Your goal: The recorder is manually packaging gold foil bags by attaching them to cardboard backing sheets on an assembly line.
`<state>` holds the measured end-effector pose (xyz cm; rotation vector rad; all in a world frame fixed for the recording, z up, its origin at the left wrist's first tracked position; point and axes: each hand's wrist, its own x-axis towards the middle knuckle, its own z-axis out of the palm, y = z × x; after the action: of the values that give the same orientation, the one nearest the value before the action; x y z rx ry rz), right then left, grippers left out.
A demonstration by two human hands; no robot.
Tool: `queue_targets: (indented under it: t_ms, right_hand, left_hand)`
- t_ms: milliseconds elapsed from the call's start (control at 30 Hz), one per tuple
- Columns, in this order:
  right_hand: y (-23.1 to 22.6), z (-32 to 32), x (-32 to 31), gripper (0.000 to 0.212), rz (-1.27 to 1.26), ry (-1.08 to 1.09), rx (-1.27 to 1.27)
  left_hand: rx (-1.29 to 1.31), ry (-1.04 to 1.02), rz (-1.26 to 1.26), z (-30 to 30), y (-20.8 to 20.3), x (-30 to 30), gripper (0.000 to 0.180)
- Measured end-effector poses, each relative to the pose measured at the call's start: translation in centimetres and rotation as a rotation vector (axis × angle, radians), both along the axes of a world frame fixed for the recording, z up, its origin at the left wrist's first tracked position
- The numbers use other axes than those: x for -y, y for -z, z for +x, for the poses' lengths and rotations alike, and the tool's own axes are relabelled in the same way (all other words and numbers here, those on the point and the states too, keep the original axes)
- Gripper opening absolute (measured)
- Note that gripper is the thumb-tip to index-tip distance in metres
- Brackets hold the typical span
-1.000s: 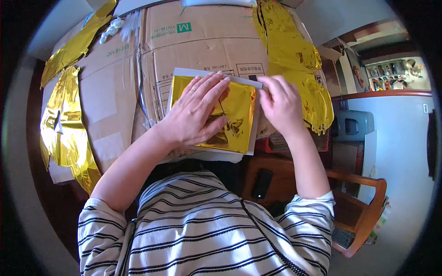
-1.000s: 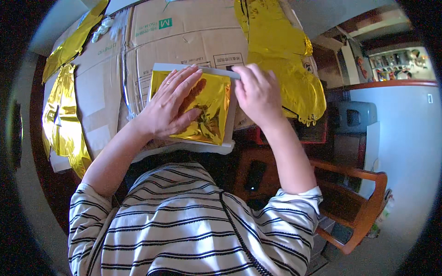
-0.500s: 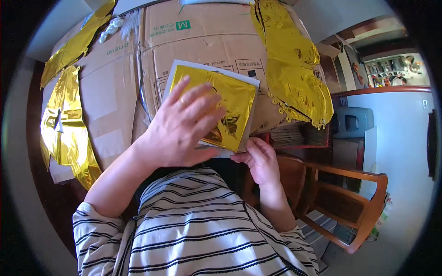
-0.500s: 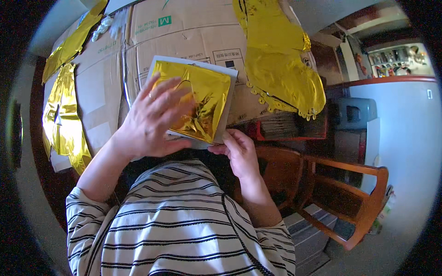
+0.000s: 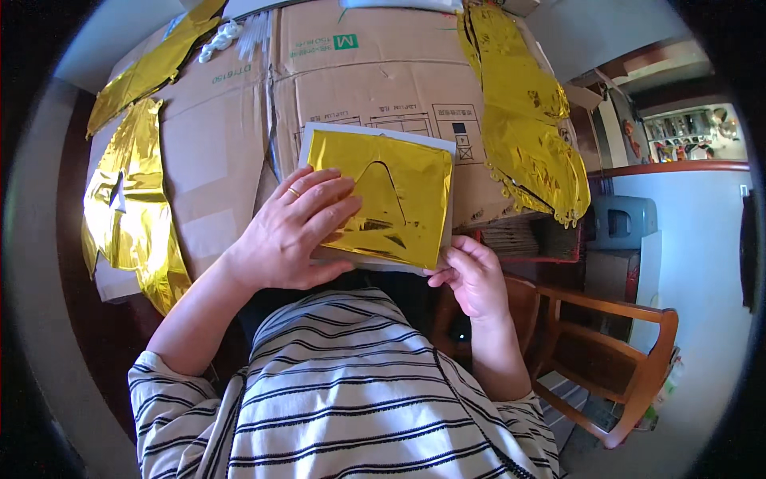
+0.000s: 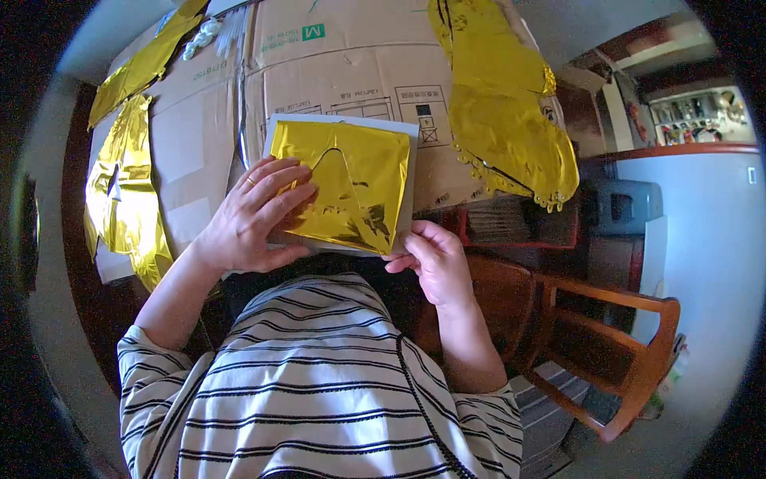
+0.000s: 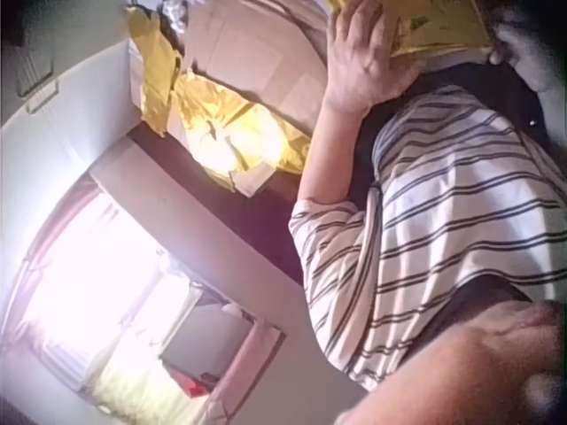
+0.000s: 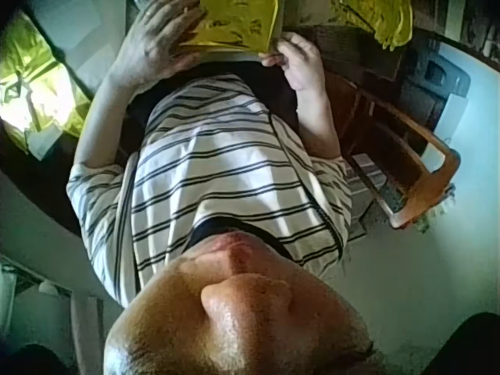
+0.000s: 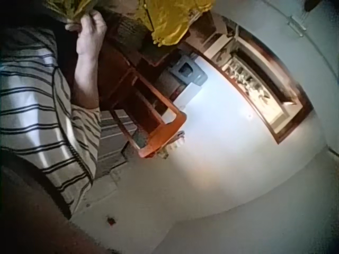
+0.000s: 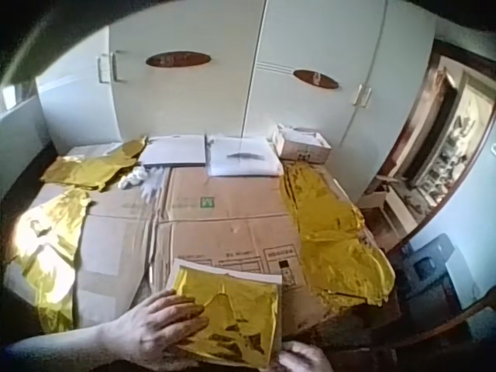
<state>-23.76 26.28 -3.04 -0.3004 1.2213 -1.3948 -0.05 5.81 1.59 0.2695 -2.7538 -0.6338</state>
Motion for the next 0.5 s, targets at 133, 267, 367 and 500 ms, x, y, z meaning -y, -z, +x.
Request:
queue_targets:
  t_ms: [133,267,367,500]
  right_hand:
    - [-0.4,0.0,0.3,0.021,0.007,-0.005,-0.007]
    - [-0.9,0.1,0.6,0.022,0.011,0.023,-0.067]
    - [-1.0,0.0,0.7,0.022,0.034,-0.005,-0.126]
    - [-0.9,0.3,0.5,0.024,0.034,0.027,-0.174]
  left_hand:
    - [-0.033,0.021,0.012,0.4,-0.1,0.2,0.074]
    - [-0.087,0.062,-0.108,0.4,-0.6,0.1,0.058]
    - [-0.147,0.102,-0.294,0.5,0.1,-0.4,0.042]
    - [-0.329,0.039,-0.173,1.5,0.4,-0.9,0.033]
